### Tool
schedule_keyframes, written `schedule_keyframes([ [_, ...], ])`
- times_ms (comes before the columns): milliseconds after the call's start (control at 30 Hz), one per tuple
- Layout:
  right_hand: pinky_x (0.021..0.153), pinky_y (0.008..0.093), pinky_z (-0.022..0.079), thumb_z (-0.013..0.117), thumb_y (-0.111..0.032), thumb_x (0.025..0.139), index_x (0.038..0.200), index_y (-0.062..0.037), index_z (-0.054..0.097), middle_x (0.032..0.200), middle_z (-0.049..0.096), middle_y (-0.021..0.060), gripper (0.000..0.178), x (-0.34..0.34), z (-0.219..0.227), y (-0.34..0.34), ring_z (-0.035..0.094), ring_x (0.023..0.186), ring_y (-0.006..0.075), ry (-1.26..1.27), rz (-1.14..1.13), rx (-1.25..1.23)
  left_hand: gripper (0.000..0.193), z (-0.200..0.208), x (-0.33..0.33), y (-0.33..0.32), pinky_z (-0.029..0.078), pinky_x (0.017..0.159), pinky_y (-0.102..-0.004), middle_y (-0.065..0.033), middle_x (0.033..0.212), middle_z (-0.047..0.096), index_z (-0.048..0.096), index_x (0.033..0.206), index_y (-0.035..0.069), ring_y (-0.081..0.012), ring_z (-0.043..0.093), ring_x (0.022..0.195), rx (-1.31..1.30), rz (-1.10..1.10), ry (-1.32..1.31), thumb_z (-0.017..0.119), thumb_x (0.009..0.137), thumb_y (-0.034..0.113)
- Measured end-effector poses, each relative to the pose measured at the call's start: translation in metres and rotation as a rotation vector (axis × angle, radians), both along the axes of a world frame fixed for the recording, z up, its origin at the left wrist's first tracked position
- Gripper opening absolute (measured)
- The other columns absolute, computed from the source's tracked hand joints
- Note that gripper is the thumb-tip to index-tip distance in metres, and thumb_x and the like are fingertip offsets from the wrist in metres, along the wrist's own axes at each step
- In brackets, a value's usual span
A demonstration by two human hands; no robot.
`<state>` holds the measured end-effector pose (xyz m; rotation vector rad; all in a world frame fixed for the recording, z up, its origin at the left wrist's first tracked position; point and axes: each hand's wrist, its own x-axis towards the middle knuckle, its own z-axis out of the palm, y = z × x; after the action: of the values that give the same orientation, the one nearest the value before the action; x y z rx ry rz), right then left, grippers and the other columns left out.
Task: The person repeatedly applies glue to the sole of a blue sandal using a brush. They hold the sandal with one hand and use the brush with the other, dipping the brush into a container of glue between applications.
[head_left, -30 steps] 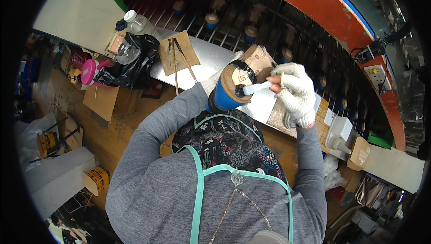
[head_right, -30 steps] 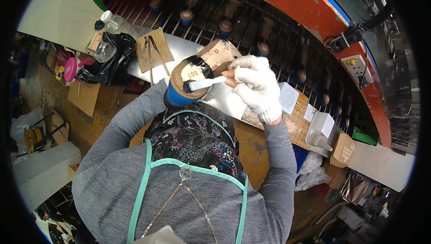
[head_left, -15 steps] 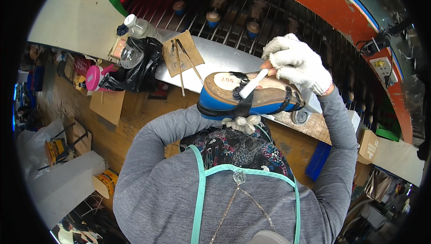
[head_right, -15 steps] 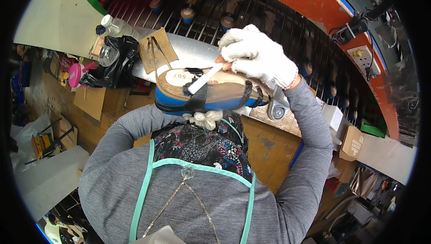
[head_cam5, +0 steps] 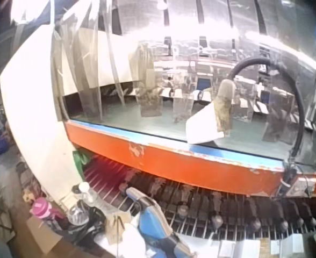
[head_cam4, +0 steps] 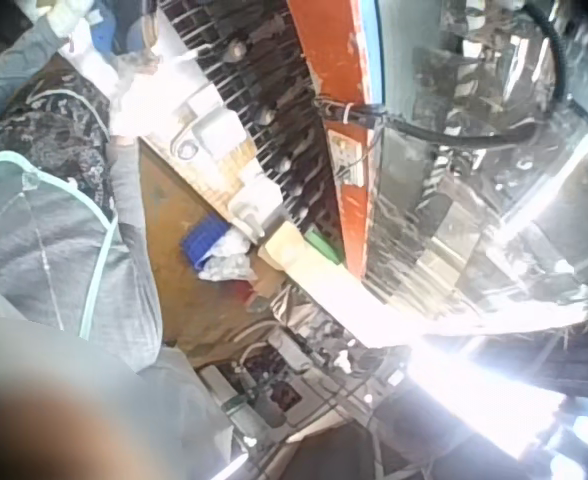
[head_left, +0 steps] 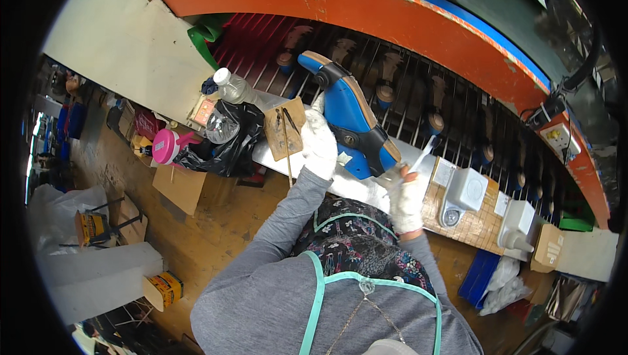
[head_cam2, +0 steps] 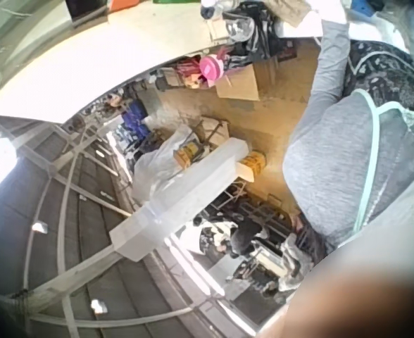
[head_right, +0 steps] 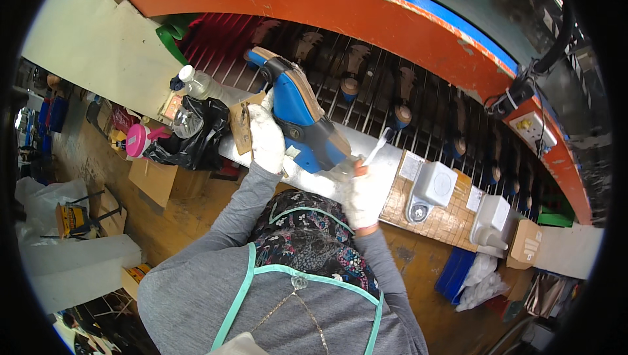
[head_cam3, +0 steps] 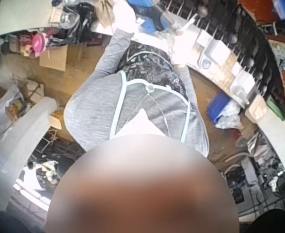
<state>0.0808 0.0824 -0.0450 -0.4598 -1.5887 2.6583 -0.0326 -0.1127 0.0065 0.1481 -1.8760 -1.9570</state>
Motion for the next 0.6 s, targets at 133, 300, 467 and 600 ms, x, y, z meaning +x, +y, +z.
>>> schedule_keyframes([
  [133, 0.101, 0.0427, 0.050, 0.071, -0.036, 0.095, 0.126, -0.0066, 0.054, 0.122, 0.060, 0.0061, 0.046, 0.001, 0.002, -0.019, 0.059, 0.114, 0.0231, 0.076, -0.003, 0.101, 0.054, -0.001, 0.019, 0.010, 0.046, 0.105, -0.0369, -0.0216, 0.135, 0.058, 0.045, 0.146, -0.004, -0.0310, 0.057, 0.123, -0.163, 0.066, -0.355, 0.032, 0.110, 0.034],
  [300, 0.102, 0.0379, 0.051, 0.082, -0.020, 0.084, 0.141, -0.0039, 0.048, 0.133, 0.059, 0.0092, 0.068, -0.025, 0.033, -0.036, 0.059, 0.119, 0.0233, 0.227, -0.047, -0.119, 0.071, -0.001, 0.023, 0.011, 0.043, 0.107, -0.0395, -0.0234, 0.140, 0.055, 0.044, 0.147, -0.002, -0.0335, 0.056, 0.126, -0.030, 0.009, -0.180, 0.034, 0.106, 0.055],
  [467, 0.103, 0.0405, 0.052, 0.083, -0.023, 0.081, 0.139, -0.0025, 0.050, 0.131, 0.062, 0.0114, 0.070, -0.057, 0.046, -0.043, 0.062, 0.117, 0.0261, 0.175, 0.009, -0.189, 0.069, 0.013, 0.024, -0.007, 0.040, 0.111, -0.0385, -0.0223, 0.142, 0.054, 0.043, 0.148, -0.003, -0.0323, 0.053, 0.130, 0.063, -0.035, -0.070, 0.039, 0.106, 0.052],
  [600, 0.100, 0.0441, 0.055, 0.078, -0.019, 0.086, 0.135, 0.0003, 0.052, 0.126, 0.065, 0.0136, 0.059, -0.094, 0.043, -0.060, 0.065, 0.113, 0.0291, 0.067, 0.039, -0.324, 0.055, 0.020, 0.024, -0.069, 0.040, 0.110, -0.0358, -0.0194, 0.138, 0.058, 0.051, 0.141, -0.004, -0.0275, 0.054, 0.129, 0.087, -0.054, -0.147, 0.046, 0.106, 0.038],
])
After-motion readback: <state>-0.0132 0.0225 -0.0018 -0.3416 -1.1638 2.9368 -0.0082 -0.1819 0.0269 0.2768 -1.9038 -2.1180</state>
